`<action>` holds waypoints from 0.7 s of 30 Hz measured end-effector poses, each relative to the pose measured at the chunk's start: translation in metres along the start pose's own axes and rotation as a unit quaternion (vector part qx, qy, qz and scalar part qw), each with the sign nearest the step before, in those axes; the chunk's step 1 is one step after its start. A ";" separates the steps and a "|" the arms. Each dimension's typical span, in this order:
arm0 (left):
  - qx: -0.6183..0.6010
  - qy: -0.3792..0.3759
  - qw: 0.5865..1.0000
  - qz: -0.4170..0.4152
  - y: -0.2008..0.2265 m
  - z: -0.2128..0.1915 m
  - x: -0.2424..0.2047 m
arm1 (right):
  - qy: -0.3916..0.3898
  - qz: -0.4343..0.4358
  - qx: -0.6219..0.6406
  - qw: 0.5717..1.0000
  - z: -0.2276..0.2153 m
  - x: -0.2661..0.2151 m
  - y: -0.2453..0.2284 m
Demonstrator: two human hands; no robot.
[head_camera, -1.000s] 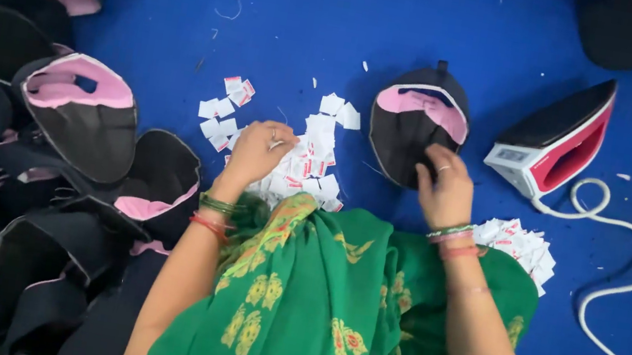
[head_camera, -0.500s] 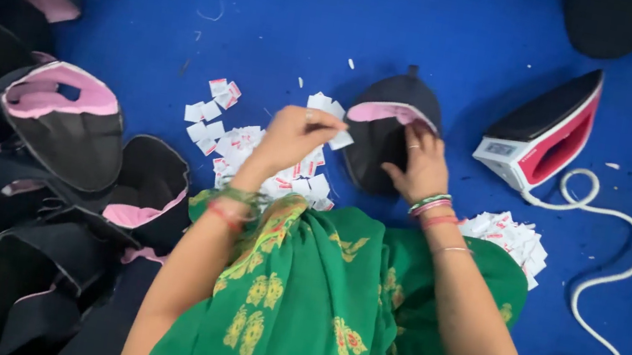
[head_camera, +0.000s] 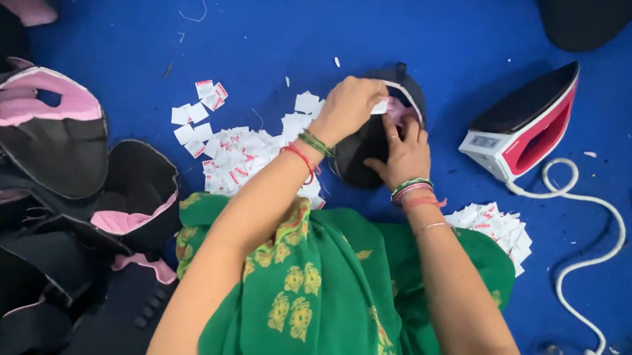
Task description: The person sits on a blue floor and uses a red electric iron to press small white labels onto the pink inner lining of black shoes. They repeatedly pick up labels, place them inside the shoe, and apply the iron to adhere them.
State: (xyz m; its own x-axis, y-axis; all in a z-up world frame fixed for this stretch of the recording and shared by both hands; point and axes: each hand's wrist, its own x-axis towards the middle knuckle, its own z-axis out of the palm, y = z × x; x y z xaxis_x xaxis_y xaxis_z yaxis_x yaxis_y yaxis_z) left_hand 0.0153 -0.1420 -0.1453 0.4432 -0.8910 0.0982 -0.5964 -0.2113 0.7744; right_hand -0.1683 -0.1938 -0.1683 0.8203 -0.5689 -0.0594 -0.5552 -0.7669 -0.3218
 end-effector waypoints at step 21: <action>0.155 -0.055 0.983 0.084 -0.005 0.017 0.009 | 0.024 0.002 0.017 1.000 0.000 -0.007 -0.005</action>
State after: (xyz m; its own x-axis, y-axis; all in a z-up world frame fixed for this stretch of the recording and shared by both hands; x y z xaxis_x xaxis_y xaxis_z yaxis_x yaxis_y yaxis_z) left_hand 0.0112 -0.1560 -0.1586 0.2563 -0.9581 0.1282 -0.8376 -0.1539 0.5241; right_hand -0.1719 -0.1860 -0.1661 0.8099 -0.5863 -0.0154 -0.5531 -0.7547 -0.3530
